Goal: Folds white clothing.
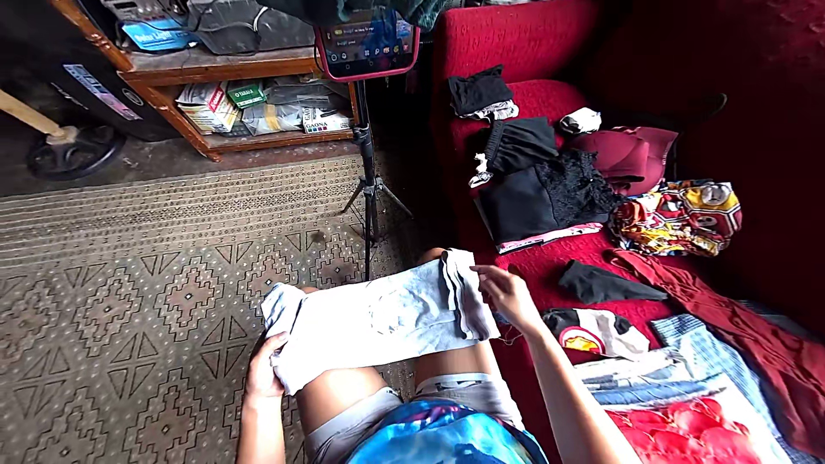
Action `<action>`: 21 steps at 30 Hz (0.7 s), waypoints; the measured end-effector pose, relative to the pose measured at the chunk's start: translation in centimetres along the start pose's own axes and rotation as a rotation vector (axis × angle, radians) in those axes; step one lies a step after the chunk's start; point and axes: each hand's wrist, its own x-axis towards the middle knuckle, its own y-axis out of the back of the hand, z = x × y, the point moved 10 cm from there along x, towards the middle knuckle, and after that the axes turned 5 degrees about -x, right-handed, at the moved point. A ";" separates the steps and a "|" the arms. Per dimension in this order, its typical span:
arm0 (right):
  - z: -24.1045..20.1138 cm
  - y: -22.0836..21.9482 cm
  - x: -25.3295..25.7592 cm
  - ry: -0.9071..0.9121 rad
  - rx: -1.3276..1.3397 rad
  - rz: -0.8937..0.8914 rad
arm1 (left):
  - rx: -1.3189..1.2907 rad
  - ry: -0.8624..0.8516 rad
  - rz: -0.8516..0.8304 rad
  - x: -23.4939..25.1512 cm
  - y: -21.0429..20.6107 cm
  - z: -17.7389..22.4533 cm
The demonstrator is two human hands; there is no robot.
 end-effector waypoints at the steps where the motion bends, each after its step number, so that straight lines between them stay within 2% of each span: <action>1: 0.9 1.6 0.4 -0.002 0.005 0.107 | 0.005 -0.005 0.008 -0.1 0.2 0.1; 3: 2.3 3.9 0.9 0.012 -0.008 0.273 | 0.011 -0.004 0.019 0.0 0.5 -0.2; 5: 2.2 4.0 1.3 0.057 0.009 0.313 | 0.013 0.006 0.023 0.2 0.8 -0.5; 8: 0.4 -1.2 2.0 0.119 -0.114 0.170 | 0.012 0.019 0.022 0.1 0.5 -0.8; 10: -0.4 -6.7 1.9 0.129 -0.354 -0.018 | 0.027 0.020 0.021 0.1 0.1 -0.8; 11: -0.6 -8.0 1.9 0.132 -0.431 -0.079 | 0.031 0.023 0.018 0.3 0.0 -1.1; 15: -0.6 -8.5 2.3 0.150 -0.368 -0.122 | -0.093 0.053 0.004 1.9 0.6 -3.6; 18: -0.6 -8.2 2.0 0.136 -0.350 -0.041 | -0.349 0.039 -0.020 3.1 2.1 -4.1; 21: -1.4 -7.7 1.9 0.117 -0.394 0.019 | -0.415 0.059 0.040 3.2 2.8 -4.2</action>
